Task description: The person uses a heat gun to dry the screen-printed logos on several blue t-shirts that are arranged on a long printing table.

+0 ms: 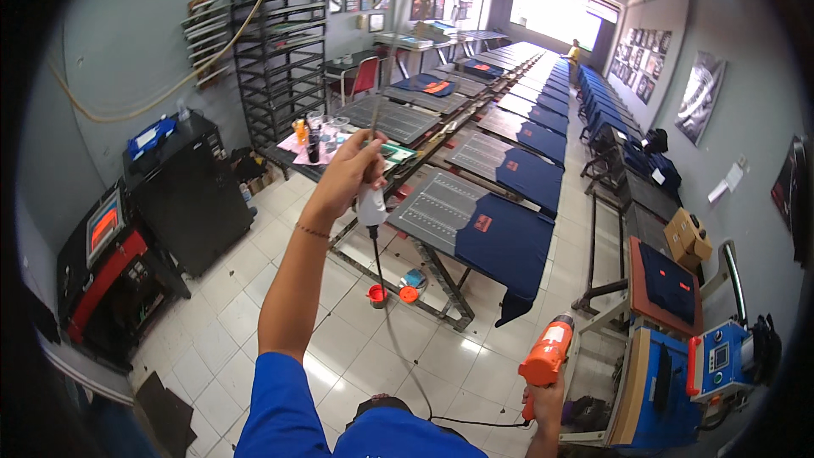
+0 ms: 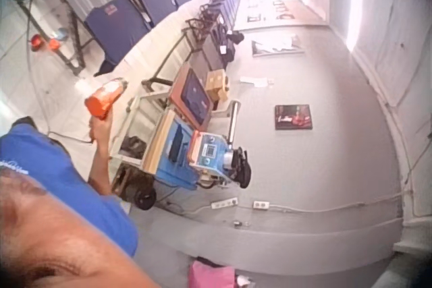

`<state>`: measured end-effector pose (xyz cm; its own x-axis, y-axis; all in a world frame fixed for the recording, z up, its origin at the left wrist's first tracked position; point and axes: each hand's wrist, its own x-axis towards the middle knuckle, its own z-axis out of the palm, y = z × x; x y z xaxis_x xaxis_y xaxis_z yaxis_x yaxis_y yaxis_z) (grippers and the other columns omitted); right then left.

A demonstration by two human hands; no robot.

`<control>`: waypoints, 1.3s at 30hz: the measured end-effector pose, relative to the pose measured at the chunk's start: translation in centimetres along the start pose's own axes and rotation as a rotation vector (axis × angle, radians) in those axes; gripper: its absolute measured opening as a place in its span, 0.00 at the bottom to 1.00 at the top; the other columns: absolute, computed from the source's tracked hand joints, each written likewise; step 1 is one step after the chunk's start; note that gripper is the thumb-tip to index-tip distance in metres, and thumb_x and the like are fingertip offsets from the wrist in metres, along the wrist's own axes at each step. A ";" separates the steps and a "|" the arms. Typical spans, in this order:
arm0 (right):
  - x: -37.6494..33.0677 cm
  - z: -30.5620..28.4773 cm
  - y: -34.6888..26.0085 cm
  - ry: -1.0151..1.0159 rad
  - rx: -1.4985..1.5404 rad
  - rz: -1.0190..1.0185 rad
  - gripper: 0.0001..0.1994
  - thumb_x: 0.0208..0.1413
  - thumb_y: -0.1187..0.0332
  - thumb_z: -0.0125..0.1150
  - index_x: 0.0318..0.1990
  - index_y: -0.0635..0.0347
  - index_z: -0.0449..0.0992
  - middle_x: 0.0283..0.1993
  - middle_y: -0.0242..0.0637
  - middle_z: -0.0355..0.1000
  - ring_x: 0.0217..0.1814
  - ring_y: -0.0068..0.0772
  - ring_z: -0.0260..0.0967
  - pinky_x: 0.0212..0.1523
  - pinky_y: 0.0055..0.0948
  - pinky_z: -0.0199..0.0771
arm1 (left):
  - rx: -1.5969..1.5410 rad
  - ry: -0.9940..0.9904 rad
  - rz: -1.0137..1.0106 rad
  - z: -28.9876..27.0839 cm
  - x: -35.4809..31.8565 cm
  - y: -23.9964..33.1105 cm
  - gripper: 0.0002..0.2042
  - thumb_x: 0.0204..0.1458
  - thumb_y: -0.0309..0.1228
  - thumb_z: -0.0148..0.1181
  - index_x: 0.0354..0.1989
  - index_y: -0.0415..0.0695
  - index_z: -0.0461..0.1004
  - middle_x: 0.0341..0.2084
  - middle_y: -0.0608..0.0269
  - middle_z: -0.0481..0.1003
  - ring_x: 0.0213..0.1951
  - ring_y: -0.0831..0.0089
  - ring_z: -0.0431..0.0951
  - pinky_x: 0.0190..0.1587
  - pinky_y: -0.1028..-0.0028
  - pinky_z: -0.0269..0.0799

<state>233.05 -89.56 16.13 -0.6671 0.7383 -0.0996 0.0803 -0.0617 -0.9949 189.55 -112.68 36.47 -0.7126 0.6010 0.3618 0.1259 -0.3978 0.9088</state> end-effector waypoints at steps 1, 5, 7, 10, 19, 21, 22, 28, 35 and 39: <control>0.1 -0.7 -0.1 0.004 0.003 0.004 0.24 0.49 0.76 0.62 0.56 0.59 0.67 0.29 0.30 0.70 0.20 0.18 0.66 0.20 0.21 0.70 | -0.003 -0.020 0.023 0.9 0.1 -0.3 0.12 0.67 0.36 0.47 0.52 0.42 0.65 0.20 0.70 0.65 0.21 0.80 0.68 0.32 0.79 0.70; 1.2 -2.5 -0.8 0.008 0.088 0.043 0.23 0.51 0.74 0.63 0.56 0.59 0.66 0.30 0.30 0.70 0.22 0.18 0.67 0.21 0.21 0.71 | 0.032 0.028 0.062 2.8 0.8 -3.7 0.17 0.66 0.33 0.48 0.61 0.43 0.61 0.20 0.67 0.67 0.21 0.78 0.70 0.31 0.76 0.72; 3.0 -3.3 -0.5 0.014 0.196 0.016 0.21 0.52 0.74 0.61 0.55 0.59 0.66 0.31 0.30 0.70 0.23 0.18 0.67 0.22 0.20 0.70 | 0.011 0.009 0.068 4.3 1.7 -6.1 0.18 0.66 0.32 0.47 0.62 0.44 0.60 0.20 0.66 0.68 0.22 0.78 0.71 0.32 0.75 0.73; 6.6 -5.7 -0.1 -0.033 0.134 0.003 0.14 0.58 0.64 0.57 0.49 0.58 0.67 0.30 0.31 0.71 0.23 0.20 0.67 0.24 0.24 0.72 | -0.093 -0.004 0.025 7.5 2.8 -9.8 0.21 0.65 0.34 0.48 0.63 0.41 0.57 0.24 0.63 0.71 0.29 0.74 0.76 0.39 0.67 0.79; 18.8 -10.9 -1.3 0.155 0.022 0.048 0.10 0.59 0.61 0.58 0.40 0.58 0.70 0.27 0.29 0.68 0.21 0.19 0.65 0.21 0.22 0.67 | -0.598 -0.204 -0.337 17.9 1.5 -27.6 0.33 0.62 0.49 0.53 0.67 0.40 0.53 0.43 0.50 0.75 0.35 0.62 0.81 0.38 0.68 0.80; 22.2 -11.4 -1.7 0.174 0.150 0.020 0.11 0.59 0.61 0.59 0.40 0.59 0.70 0.29 0.32 0.68 0.20 0.20 0.65 0.21 0.22 0.67 | -0.414 -0.243 -0.549 19.1 0.0 -33.2 0.24 0.65 0.44 0.50 0.61 0.40 0.61 0.38 0.54 0.77 0.28 0.71 0.79 0.35 0.74 0.76; 24.5 -12.4 -0.7 0.150 0.176 0.045 0.11 0.60 0.62 0.59 0.42 0.60 0.70 0.31 0.33 0.69 0.22 0.21 0.66 0.22 0.24 0.69 | -0.279 -0.238 -0.651 20.0 -0.8 -35.8 0.20 0.66 0.42 0.48 0.58 0.39 0.65 0.37 0.56 0.77 0.25 0.75 0.77 0.34 0.76 0.75; 38.1 -12.5 1.7 0.021 0.125 0.044 0.12 0.62 0.66 0.57 0.48 0.61 0.67 0.32 0.32 0.68 0.28 0.23 0.68 0.29 0.25 0.71 | -0.250 -0.484 -0.930 25.8 0.2 -42.3 0.19 0.69 0.41 0.41 0.53 0.37 0.69 0.42 0.54 0.78 0.24 0.82 0.71 0.41 0.75 0.74; 52.7 -11.5 0.1 -0.367 -0.003 -0.145 0.28 0.62 0.66 0.58 0.63 0.63 0.53 0.47 0.38 0.66 0.37 0.21 0.67 0.38 0.24 0.72 | -0.391 -0.369 -0.681 40.3 10.8 -45.9 0.24 0.70 0.44 0.36 0.53 0.34 0.69 0.47 0.52 0.76 0.40 0.72 0.77 0.48 0.71 0.72; 57.9 -14.0 -2.9 -0.682 0.012 -0.012 0.32 0.61 0.62 0.60 0.65 0.66 0.51 0.54 0.44 0.65 0.48 0.27 0.68 0.48 0.27 0.70 | -0.404 -0.067 -0.660 44.7 16.8 -46.1 0.22 0.70 0.43 0.37 0.48 0.35 0.71 0.36 0.55 0.78 0.39 0.70 0.78 0.48 0.71 0.72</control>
<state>204.54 -37.22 13.51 -0.9859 0.1507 -0.0734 0.0640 -0.0663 -0.9957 202.60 -53.21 9.92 -0.5074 0.8371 -0.2043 -0.5806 -0.1570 0.7989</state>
